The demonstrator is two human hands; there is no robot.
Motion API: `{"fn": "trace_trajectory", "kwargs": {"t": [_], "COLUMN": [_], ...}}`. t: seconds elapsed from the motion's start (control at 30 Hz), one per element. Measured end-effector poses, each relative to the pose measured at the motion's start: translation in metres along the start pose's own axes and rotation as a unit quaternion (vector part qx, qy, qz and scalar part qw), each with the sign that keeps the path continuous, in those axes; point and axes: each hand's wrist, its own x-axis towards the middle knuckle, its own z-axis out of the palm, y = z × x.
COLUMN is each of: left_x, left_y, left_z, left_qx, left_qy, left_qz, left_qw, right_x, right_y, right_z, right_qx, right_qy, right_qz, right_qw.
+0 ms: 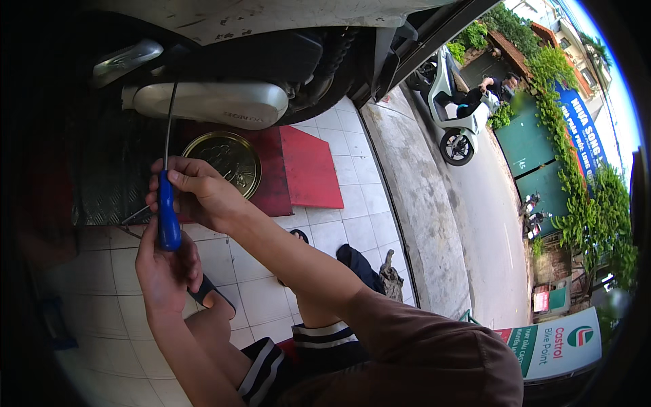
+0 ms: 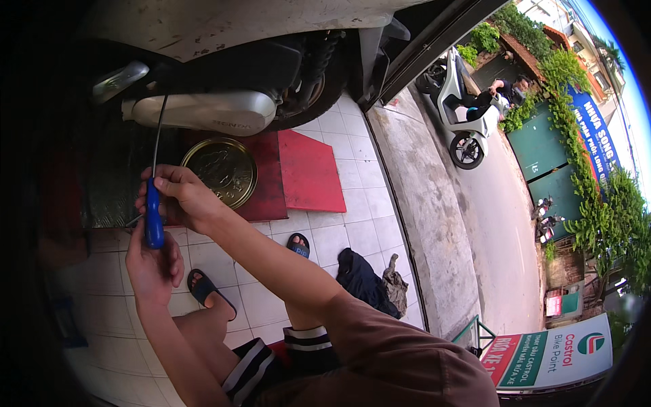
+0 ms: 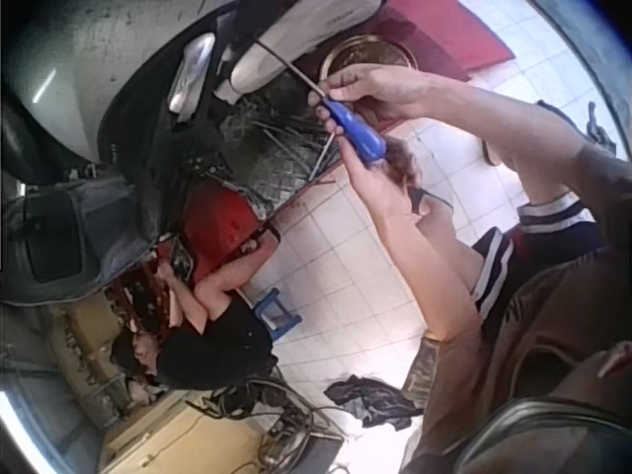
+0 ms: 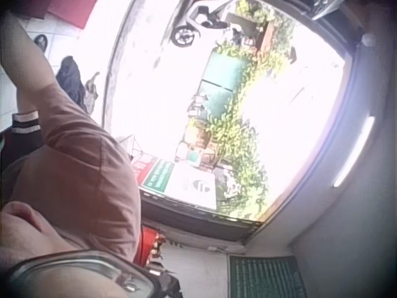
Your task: The person uses a screwdriver to tighten screws on the side panel of a white scooter. The person is seated on a red stool in a workshop environment, manipulating the tool with both hands to secure the vehicle's bodywork.
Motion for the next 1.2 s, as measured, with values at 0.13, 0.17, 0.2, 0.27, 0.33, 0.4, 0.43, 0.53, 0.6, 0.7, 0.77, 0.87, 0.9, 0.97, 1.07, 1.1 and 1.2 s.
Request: {"fn": "trace_trajectory", "kwargs": {"t": [0.13,0.17,0.2,0.27,0.33,0.4,0.43,0.53,0.6,0.7,0.77,0.87,0.9,0.97,1.07,1.1,1.2], "left_x": [-0.013,-0.014,-0.015,-0.015,-0.008,-0.004,-0.002,0.003,0.002,-0.002,-0.004,-0.003,-0.001,0.002,0.012,0.011,0.010], "left_y": [0.005,0.005,0.006,0.005,-0.003,-0.009,-0.011,-0.011,-0.011,-0.013,-0.013,-0.014,-0.015,-0.019,-0.026,-0.029,-0.035], "left_z": [0.012,0.013,0.012,0.008,0.007,0.005,0.004,-0.001,-0.004,-0.010,-0.013,-0.013,-0.011,-0.006,-0.001,0.000,0.001], "left_qx": [0.000,0.058,0.118,0.291,0.457,0.514,0.511,0.518,0.482,0.305,0.245,0.174,0.184,0.230,0.410,0.419,0.338], "left_qy": [0.092,0.106,0.128,0.172,0.230,0.282,0.296,0.293,0.272,0.171,0.132,0.139,0.162,0.222,0.324,0.329,0.271], "left_qz": [0.035,0.069,0.105,0.158,0.314,0.381,0.386,0.393,0.369,0.277,0.255,0.276,0.309,0.357,0.489,0.487,0.500], "left_qw": [0.995,0.990,0.979,0.928,0.800,0.715,0.709,0.701,0.747,0.895,0.926,0.935,0.919,0.877,0.699,0.692,0.749], "right_x": [-0.002,-0.003,-0.003,-0.002,-0.002,0.000,0.000,0.006,0.010,0.012,0.013,0.014,0.015,0.013,0.009,0.009,0.010], "right_y": [-0.005,-0.006,-0.005,-0.007,-0.009,-0.007,-0.006,-0.006,-0.005,-0.005,-0.004,-0.002,-0.001,0.001,0.001,0.003,0.002], "right_z": [0.004,0.005,0.006,0.006,0.005,0.005,0.006,0.005,0.005,0.003,0.003,0.004,0.005,0.006,0.004,0.005,0.005], "right_qx": [-0.022,-0.056,-0.087,-0.161,-0.193,-0.192,-0.184,-0.180,-0.189,-0.209,-0.200,-0.168,-0.161,-0.151,-0.143,-0.123,-0.102], "right_qy": [0.014,0.035,0.049,0.132,0.122,0.120,0.136,0.128,0.123,0.096,0.078,0.073,0.083,0.115,0.126,0.107,0.085], "right_qz": [-0.021,-0.017,-0.009,0.035,0.038,0.041,0.050,0.061,0.048,0.041,0.039,0.043,0.044,0.058,0.070,0.046,0.016], "right_qw": [0.999,0.998,0.995,0.977,0.973,0.973,0.972,0.974,0.973,0.972,0.976,0.982,0.982,0.980,0.979,0.986,0.991]}}
